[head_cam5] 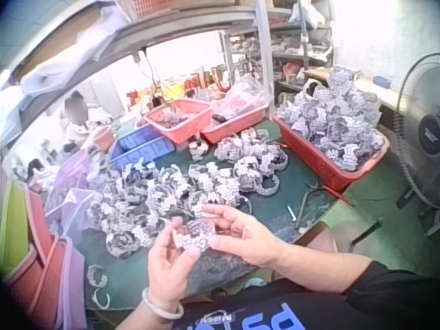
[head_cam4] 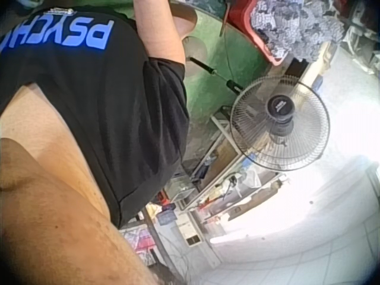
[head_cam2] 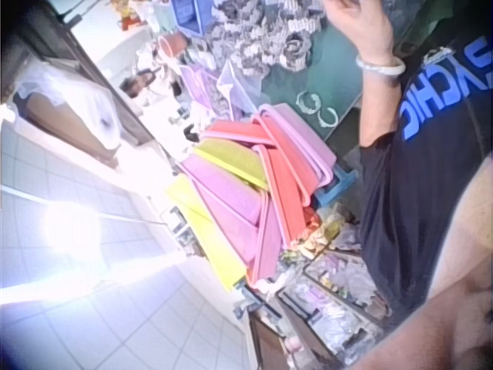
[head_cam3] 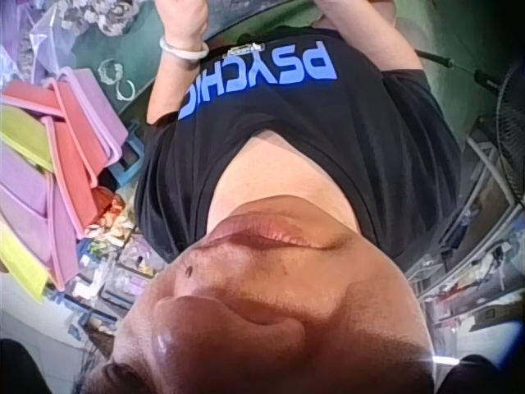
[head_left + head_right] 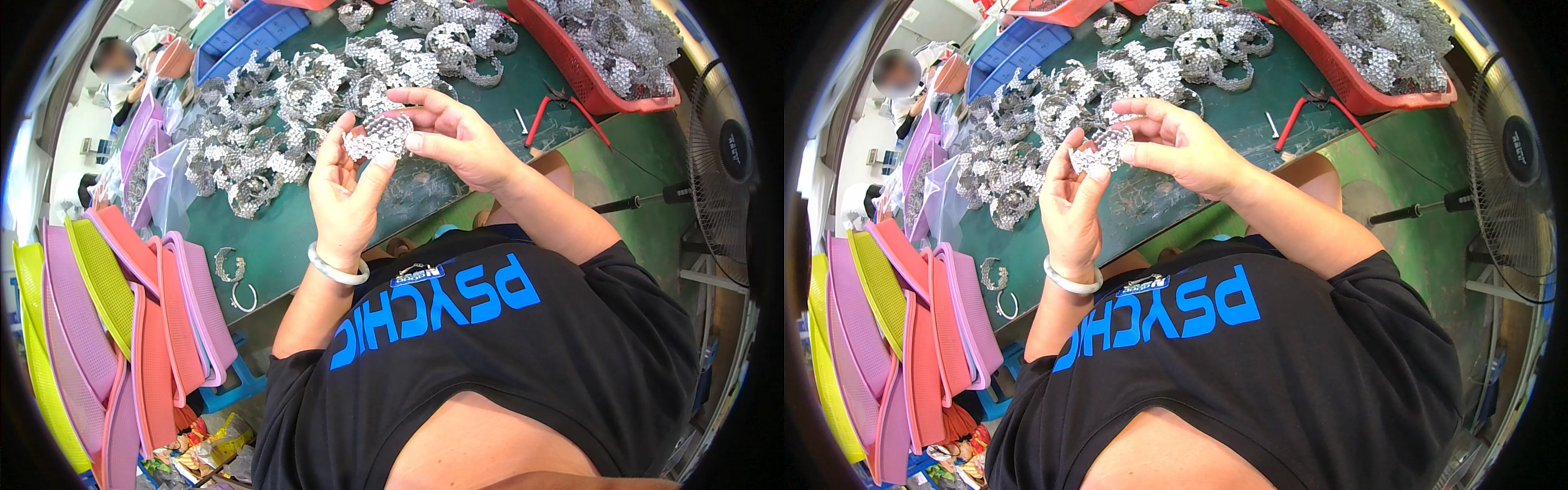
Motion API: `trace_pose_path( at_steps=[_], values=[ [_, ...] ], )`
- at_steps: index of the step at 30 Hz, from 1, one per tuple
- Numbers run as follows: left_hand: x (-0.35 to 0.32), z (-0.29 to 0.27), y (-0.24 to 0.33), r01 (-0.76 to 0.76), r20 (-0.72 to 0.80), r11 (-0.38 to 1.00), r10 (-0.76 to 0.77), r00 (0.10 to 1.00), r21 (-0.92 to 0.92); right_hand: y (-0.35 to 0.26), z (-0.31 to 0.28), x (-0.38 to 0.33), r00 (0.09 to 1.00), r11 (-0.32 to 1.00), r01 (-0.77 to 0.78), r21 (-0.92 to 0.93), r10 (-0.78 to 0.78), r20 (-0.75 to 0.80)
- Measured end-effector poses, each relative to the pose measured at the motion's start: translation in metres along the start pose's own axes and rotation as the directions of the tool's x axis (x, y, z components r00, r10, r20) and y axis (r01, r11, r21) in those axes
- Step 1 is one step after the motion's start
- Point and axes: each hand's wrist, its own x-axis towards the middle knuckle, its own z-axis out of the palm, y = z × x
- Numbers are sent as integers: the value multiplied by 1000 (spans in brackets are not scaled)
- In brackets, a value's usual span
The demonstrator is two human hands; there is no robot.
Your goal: The person picks up and turns over individual metal lattice components on a workstation, occasionally moving them between the workspace and a tray.
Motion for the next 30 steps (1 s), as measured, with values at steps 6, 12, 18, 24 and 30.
trace_pose_path(
  at_steps=[6,12,18,24,30],
  values=[
    [2,-2,-7,-143,-33,979,149,988,142,-1,0,-1,1000,997,-6,-72,6,-2],
    [2,-3,-11,-247,-20,923,264,964,295,-2,1,-2,1000,996,-4,-85,3,-16],
    [3,-6,-16,-319,-4,853,352,936,412,-2,4,-2,999,991,30,-128,-32,-15],
    [3,-3,-16,-336,-5,835,375,927,437,-1,5,-2,998,984,55,-169,-55,9],
    [3,-3,-16,-369,14,807,409,912,462,-4,7,-1,999,979,41,-199,-38,16]
  ],
)
